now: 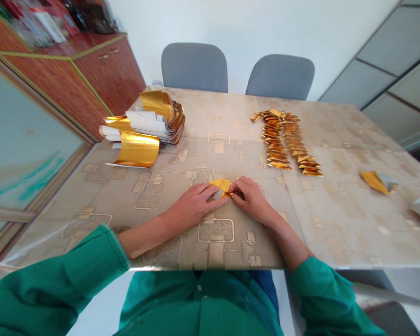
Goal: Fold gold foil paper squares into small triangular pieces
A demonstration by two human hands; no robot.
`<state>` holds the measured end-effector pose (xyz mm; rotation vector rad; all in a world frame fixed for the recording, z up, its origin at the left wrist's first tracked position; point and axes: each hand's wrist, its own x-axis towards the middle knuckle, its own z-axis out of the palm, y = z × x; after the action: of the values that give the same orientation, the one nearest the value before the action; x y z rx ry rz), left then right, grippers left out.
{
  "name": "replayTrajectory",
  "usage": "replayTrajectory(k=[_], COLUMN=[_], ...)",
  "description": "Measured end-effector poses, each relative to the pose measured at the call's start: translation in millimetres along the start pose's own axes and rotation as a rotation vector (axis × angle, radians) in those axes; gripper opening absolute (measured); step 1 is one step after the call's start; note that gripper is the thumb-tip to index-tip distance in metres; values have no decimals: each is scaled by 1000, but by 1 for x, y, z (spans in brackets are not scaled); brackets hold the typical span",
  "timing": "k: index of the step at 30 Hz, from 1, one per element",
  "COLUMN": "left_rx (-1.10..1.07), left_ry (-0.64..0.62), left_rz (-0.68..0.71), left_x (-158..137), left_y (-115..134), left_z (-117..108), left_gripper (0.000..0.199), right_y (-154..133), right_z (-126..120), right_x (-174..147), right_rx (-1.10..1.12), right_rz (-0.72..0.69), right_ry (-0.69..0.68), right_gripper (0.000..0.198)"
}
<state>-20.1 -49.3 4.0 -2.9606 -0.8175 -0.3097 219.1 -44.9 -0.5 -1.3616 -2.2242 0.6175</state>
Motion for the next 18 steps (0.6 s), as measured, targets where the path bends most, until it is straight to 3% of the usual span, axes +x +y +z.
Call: replayTrajectory(k=[18], left_rx=[3], left_ry=[18], left_rz=[-4], left_x=[-3], left_y=[-1], left_z=[3], left_gripper=[45], right_y=[-16], right_z=[10], right_x=[2], right_rx=[-80], right_rz=[110], right_ry=[139], right_gripper=[13])
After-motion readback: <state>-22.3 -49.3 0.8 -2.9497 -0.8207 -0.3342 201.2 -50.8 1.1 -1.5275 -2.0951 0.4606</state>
